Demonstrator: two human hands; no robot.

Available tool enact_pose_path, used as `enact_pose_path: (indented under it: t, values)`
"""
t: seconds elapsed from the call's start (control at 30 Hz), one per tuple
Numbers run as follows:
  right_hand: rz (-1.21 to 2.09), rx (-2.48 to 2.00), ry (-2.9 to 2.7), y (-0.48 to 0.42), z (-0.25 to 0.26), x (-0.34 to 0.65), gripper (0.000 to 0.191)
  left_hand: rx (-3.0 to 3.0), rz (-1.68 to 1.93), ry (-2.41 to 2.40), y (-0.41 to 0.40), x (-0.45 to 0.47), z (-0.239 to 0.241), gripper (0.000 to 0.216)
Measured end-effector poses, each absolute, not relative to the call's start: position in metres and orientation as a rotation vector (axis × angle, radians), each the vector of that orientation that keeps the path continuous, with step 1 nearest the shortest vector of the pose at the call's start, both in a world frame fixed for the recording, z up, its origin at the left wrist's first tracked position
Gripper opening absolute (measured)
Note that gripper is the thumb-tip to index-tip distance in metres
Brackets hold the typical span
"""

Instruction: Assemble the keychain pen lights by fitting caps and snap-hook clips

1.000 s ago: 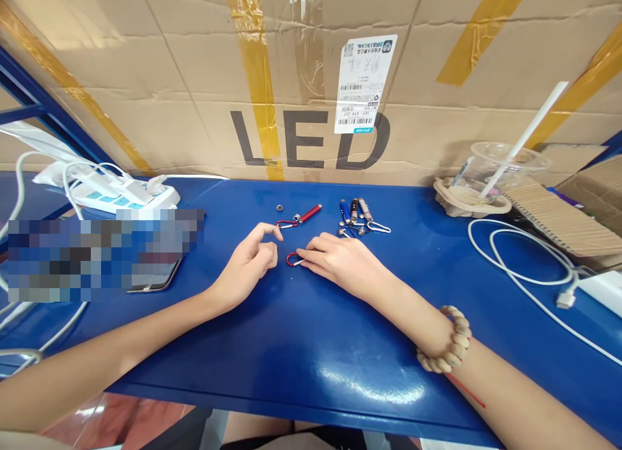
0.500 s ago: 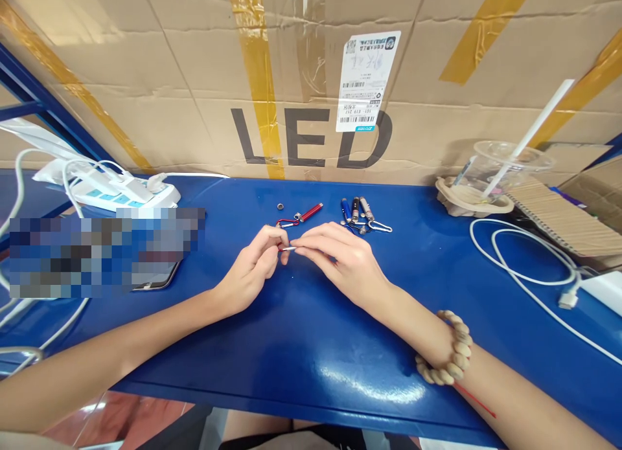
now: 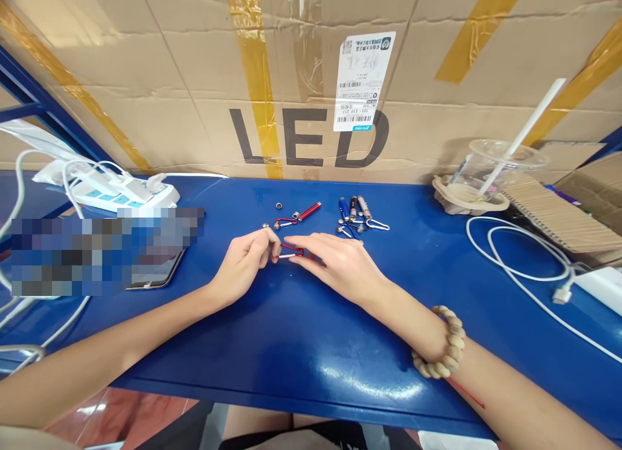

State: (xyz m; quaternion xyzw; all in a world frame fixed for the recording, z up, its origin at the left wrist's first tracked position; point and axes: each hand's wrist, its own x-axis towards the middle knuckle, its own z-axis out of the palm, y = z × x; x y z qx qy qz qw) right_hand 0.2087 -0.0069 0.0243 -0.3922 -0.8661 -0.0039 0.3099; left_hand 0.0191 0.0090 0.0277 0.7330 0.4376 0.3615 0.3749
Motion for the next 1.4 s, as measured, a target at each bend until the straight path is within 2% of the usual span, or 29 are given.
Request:
enact_pose_path:
  t: [0.43, 0.83, 1.13, 1.4]
  values:
    - [-0.101, -1.119, -2.458, -0.017, 0.021, 0.197, 0.038, 1.985, 0.804, 1.040, 0.005, 0.021, 0.028, 0.039]
    - [-0.234, -0.882, -2.422, -0.018, 0.016, 0.192, 0.022, 1.948, 0.800, 0.928, 0.001, 0.023, 0.027, 0.035]
    - [-0.099, -0.842, -2.264, -0.013, 0.013, 0.198, 0.025, 2.000, 0.839, 0.880, -0.003, 0.023, 0.027, 0.032]
    - [0.064, -0.955, -2.142, -0.010, 0.017, 0.203, 0.029, 1.900, 0.861, 0.919, -0.002, 0.023, 0.026, 0.014]
